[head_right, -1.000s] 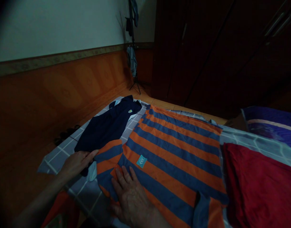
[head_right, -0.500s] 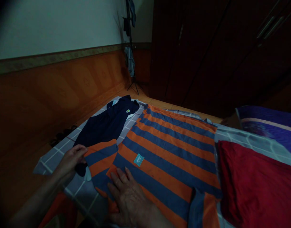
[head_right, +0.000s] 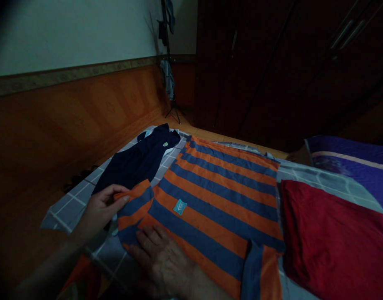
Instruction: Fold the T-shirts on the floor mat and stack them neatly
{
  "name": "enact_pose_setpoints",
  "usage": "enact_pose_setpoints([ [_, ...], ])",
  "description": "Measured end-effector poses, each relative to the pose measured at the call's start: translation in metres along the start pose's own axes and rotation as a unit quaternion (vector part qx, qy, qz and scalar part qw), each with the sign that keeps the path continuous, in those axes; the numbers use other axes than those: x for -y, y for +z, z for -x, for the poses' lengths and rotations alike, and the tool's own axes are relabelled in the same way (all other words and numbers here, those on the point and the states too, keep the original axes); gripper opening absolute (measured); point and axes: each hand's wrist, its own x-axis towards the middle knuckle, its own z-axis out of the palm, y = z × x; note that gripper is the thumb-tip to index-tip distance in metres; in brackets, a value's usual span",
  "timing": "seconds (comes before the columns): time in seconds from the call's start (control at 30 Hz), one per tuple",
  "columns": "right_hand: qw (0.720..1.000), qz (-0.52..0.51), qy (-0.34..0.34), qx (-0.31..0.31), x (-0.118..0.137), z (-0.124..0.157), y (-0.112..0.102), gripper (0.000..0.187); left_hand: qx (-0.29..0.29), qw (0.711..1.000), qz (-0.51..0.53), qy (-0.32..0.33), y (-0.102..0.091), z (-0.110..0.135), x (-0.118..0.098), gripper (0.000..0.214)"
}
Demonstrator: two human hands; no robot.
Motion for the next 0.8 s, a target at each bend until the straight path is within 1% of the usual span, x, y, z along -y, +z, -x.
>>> enact_pose_setpoints([
  [0.03,0.999,0.002,-0.011,-0.052,0.001,0.001,0.0,0.052,0.059,0.995,-0.048,0.065,0.007,0.005,-0.006,0.012],
  [0.07,0.993,-0.001,-0.011,-0.115,0.001,0.001,0.0,0.046,0.122,0.98,-0.09,0.128,0.013,0.011,-0.01,0.011],
  [0.1,0.984,-0.01,0.004,-0.179,0.0,0.002,0.0,0.04,0.184,0.958,-0.129,0.179,0.02,0.016,-0.011,0.012],
  [0.13,0.971,-0.024,0.035,-0.234,-0.002,0.002,0.0,0.034,0.237,0.933,-0.165,0.214,0.026,0.021,-0.01,0.013],
  [0.17,0.957,-0.04,0.081,-0.275,-0.005,0.002,0.0,0.03,0.272,0.911,-0.2,0.235,0.03,0.026,-0.007,0.012],
  [0.2,0.942,-0.057,0.14,-0.3,-0.008,0.001,0.0,0.027,0.289,0.895,-0.235,0.245,0.033,0.029,-0.002,0.013],
  [0.23,0.926,-0.075,0.202,-0.309,-0.012,0.001,0.0,0.025,0.293,0.884,-0.268,0.245,0.033,0.032,0.003,0.019],
  [0.3,0.899,-0.109,0.307,-0.293,-0.019,0.0,-0.002,0.029,0.282,0.876,-0.313,0.234,0.03,0.036,0.016,0.038],
  [0.37,0.883,-0.127,0.362,-0.269,-0.025,-0.001,-0.008,0.036,0.264,0.876,-0.335,0.224,0.024,0.04,0.029,0.05],
  [0.4,0.883,-0.125,0.374,-0.255,-0.027,-0.002,-0.013,0.039,0.257,0.877,-0.34,0.222,0.02,0.041,0.034,0.052],
  [0.5,0.898,-0.083,0.379,-0.21,-0.032,-0.008,-0.032,0.04,0.245,0.878,-0.34,0.231,0.014,0.046,0.048,0.049],
  [0.6,0.908,-0.018,0.385,-0.161,-0.042,-0.022,-0.047,0.038,0.239,0.879,-0.332,0.246,0.014,0.047,0.055,0.039],
  [0.7,0.905,0.055,0.41,-0.103,-0.053,-0.041,-0.05,0.033,0.239,0.877,-0.339,0.242,0.011,0.044,0.055,0.025],
  [0.8,0.899,0.111,0.421,-0.054,-0.057,-0.059,-0.044,0.026,0.231,0.882,-0.34,0.232,-0.001,0.041,0.057,0.022],
])
